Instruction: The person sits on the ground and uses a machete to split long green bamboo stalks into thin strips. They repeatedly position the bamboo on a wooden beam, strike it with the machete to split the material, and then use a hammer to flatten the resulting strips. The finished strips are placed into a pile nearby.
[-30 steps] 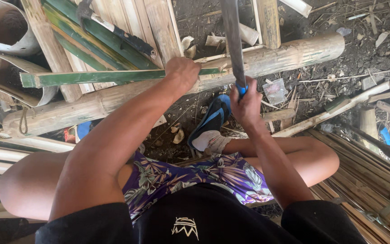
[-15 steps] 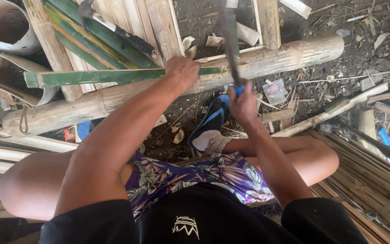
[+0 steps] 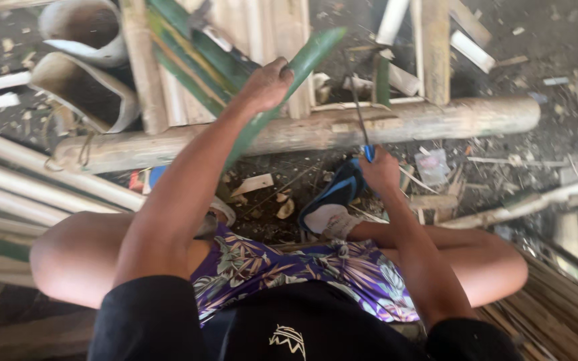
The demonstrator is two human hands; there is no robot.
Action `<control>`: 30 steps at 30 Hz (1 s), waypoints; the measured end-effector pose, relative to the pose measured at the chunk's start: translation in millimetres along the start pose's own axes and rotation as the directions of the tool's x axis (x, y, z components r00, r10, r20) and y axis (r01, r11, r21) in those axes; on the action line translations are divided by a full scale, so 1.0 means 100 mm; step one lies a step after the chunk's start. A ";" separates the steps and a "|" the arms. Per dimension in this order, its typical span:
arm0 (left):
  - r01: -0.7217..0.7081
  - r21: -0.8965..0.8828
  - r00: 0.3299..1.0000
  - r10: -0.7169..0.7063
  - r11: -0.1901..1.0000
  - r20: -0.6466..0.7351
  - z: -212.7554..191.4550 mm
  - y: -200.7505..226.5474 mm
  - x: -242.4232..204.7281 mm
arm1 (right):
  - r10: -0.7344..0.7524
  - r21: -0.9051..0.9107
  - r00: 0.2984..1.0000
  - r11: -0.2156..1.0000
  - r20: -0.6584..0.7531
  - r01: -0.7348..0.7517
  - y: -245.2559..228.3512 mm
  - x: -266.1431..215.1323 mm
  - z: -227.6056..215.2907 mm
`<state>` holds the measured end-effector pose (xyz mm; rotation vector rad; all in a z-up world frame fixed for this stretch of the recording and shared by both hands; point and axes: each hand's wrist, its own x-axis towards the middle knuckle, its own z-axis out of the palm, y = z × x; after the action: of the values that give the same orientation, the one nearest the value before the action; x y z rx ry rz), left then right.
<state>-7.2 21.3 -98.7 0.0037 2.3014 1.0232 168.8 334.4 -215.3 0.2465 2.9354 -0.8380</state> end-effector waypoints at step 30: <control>-0.038 0.631 0.860 0.347 0.775 -0.374 -0.69 -2.87 -0.22 | -0.030 0.269 0.869 0.956 0.493 -0.120 -1.73 -0.50 0.96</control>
<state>41.5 -231.3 -244.8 0.2998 3.0552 0.3329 191.2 132.1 -201.0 0.0952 2.3185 -1.1329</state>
